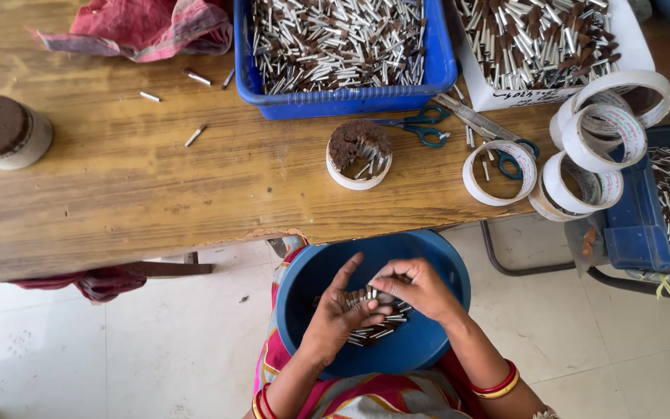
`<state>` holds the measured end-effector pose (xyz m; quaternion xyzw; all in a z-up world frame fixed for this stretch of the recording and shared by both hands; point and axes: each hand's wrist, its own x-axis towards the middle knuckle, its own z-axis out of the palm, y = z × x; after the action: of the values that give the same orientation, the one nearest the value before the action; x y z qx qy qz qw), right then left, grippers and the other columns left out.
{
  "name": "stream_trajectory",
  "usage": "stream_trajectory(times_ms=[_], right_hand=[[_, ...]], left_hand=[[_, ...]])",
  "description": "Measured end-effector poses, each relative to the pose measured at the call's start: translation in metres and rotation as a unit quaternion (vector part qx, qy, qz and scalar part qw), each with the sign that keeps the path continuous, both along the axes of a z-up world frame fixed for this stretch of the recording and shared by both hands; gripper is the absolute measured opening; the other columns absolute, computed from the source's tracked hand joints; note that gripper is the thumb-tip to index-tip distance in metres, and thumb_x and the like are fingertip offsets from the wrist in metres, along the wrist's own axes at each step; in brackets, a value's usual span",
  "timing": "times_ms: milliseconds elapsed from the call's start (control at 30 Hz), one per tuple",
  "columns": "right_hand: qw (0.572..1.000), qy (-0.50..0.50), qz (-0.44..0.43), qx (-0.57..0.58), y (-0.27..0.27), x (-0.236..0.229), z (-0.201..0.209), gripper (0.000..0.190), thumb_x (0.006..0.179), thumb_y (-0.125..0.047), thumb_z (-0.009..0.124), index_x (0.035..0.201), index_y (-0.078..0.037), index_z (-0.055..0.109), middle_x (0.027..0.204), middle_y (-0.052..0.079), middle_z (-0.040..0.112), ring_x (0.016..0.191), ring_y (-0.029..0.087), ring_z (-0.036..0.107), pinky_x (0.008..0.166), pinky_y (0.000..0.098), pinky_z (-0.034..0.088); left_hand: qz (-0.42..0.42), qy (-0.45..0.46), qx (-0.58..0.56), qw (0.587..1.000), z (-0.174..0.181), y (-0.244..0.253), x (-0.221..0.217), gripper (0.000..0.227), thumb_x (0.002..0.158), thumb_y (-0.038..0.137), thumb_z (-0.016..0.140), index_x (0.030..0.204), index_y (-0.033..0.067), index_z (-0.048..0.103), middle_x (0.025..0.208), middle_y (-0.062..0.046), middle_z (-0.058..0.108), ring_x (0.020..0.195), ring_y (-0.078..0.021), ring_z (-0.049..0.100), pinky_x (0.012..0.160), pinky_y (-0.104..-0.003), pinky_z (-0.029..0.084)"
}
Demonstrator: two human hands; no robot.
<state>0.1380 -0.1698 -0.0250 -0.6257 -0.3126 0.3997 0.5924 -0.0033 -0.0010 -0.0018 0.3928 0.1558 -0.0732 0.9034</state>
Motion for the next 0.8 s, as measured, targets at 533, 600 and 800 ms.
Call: stream_trajectory(times_ms=[533,600,800], right_hand=[[0.910,0.328,-0.239,-0.083,0.029,-0.014,-0.020,0.036,0.094,-0.041,0.053,0.097,-0.007,0.067,0.075,0.002,0.065,0.059,0.017,0.067,0.048,0.0290,0.053],[0.886,0.426,-0.182,-0.020,0.029,-0.021,-0.051,0.042,0.097,-0.048,0.053,0.100,-0.009,0.069,0.079,0.002,0.064,0.059,0.009,0.059,0.040,0.0206,0.035],[0.991,0.122,-0.044,0.029,0.033,-0.017,-0.043,0.027,0.120,-0.024,0.051,0.102,-0.005,0.058,0.085,-0.001,0.048,0.072,0.007,0.043,0.055,0.0167,0.030]], left_hand=[[0.054,0.051,-0.246,0.966,0.006,-0.009,-0.002,0.071,0.105,0.041,0.049,0.164,0.0109,0.024,0.145,-0.005,0.054,0.136,-0.0228,0.046,0.112,-0.044,0.037],[0.063,0.080,-0.240,0.965,0.019,-0.007,-0.004,0.072,0.103,0.047,0.047,0.162,0.0112,0.027,0.148,-0.012,0.053,0.135,-0.0283,0.048,0.117,-0.044,0.030],[0.201,-0.121,-0.078,0.969,0.060,0.007,-0.032,0.069,0.105,0.043,0.041,0.157,-0.0002,0.028,0.159,-0.025,0.044,0.150,-0.0318,0.042,0.123,-0.042,0.031]])
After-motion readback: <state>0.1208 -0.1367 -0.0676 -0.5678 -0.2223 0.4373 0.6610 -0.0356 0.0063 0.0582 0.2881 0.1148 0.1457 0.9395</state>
